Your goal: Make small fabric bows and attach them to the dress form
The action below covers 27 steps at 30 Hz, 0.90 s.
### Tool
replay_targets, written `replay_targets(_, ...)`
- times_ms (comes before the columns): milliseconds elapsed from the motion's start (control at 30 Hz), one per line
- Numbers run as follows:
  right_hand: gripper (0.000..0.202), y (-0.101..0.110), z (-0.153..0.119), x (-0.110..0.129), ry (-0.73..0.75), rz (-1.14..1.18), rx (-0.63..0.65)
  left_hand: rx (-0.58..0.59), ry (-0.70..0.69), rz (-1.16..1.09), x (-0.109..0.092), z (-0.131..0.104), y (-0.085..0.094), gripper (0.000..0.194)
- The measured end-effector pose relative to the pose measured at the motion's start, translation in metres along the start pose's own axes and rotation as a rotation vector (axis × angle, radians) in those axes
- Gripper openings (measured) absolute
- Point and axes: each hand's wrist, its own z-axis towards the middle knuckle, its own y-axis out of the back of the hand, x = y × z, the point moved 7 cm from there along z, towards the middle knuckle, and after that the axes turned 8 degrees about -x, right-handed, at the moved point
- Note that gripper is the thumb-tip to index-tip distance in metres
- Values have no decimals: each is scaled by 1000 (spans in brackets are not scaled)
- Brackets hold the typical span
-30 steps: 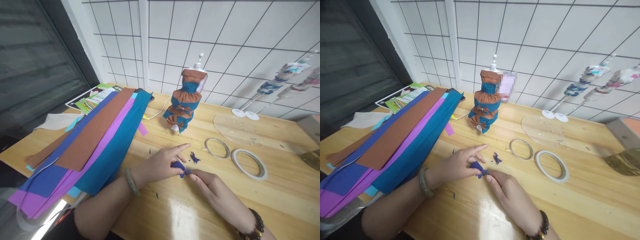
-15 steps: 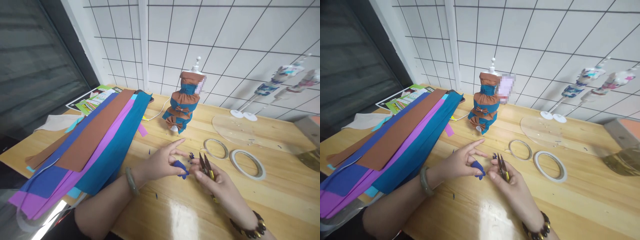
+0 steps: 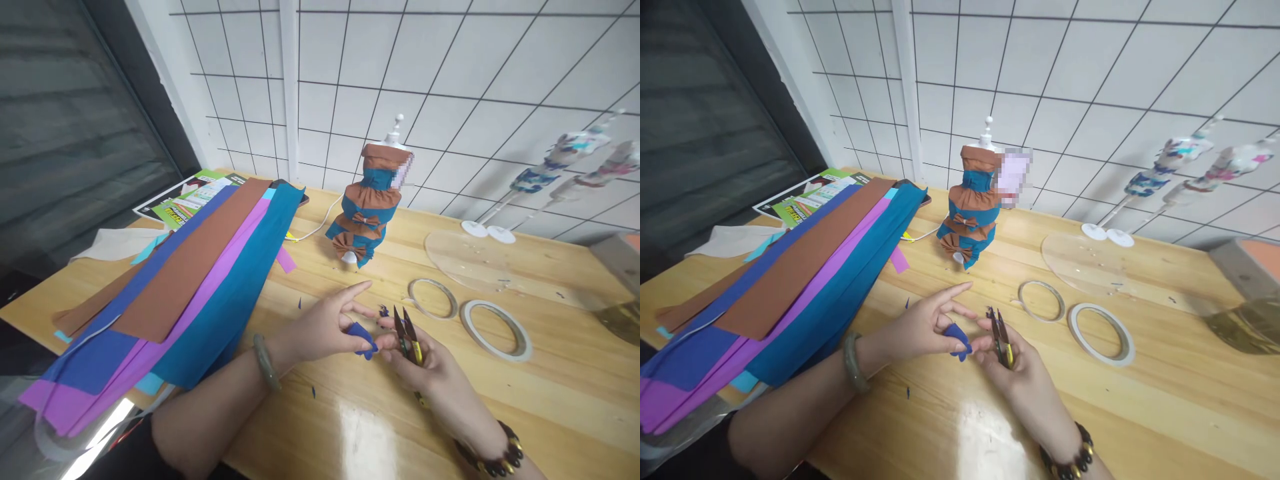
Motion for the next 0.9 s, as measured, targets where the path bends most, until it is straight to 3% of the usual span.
replay_targets(433, 36, -3, 1, 1, 56, -34, -39, -7, 27, -58, 1, -2, -2, 82)
replay_targets(600, 40, 4, 1, 2, 37, 15, -114, -114, 72, -161, 6, 4, 6, 78)
replay_targets(700, 39, 11, 1, 3, 29, 71, -212, -177, 147, -247, 11, 7, 7, 78)
replay_targets(900, 35, 13, 0, -3, 17, 133, -278, -131, 293, -338, 18, 4, -5, 87)
